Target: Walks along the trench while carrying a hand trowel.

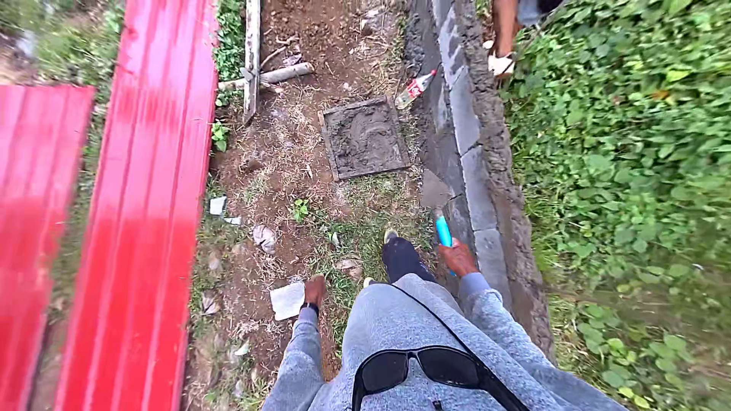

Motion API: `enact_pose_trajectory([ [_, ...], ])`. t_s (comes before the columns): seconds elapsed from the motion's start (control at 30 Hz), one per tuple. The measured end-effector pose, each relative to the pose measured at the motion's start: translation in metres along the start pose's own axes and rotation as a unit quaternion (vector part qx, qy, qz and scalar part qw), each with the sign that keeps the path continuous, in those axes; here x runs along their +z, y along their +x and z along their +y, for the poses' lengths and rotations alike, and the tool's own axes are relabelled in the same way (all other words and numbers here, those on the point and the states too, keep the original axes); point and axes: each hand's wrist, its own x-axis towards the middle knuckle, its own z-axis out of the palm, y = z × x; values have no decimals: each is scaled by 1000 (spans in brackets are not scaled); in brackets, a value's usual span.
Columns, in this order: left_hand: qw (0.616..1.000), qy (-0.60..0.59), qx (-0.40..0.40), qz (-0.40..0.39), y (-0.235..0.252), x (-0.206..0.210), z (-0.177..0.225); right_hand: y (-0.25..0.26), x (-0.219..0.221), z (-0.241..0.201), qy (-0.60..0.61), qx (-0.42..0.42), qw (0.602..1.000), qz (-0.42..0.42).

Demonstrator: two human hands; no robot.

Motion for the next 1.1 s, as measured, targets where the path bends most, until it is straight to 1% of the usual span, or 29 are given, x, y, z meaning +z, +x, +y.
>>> enact_pose_trajectory([
  [0.13,995,13,64,-70,55,39,136,70,-5,-56,-22,19,1000,-13],
  [0.2,988,49,108,-99,83,66,213,120,-5,-86,-15,20,1000,-16],
  [0.3,975,98,143,-140,129,110,319,199,-7,-137,-24,39,999,-17],
  [0.37,965,140,141,-170,151,132,377,240,-11,-168,-25,69,997,-38],
  [0.43,952,184,157,-190,171,147,431,275,-20,-202,-32,91,994,-55],
  [0.53,945,187,176,-202,187,153,498,316,-37,-250,-51,92,992,-75],
  [0.6,951,163,180,-191,195,146,529,345,-42,-278,-73,77,991,-80],
  [0.7,960,126,182,-170,209,135,561,382,-53,-323,-113,67,987,-95],
  [0.9,954,144,205,-165,246,110,616,449,-55,-406,-130,50,986,-92],
  [1.0,943,201,181,-194,277,96,641,474,-50,-445,-149,59,981,-112],
  [1.03,931,246,165,-212,289,91,649,484,-45,-454,-152,63,980,-113],
  [1.1,887,365,138,-245,320,85,671,510,-32,-468,-159,69,979,-105],
])
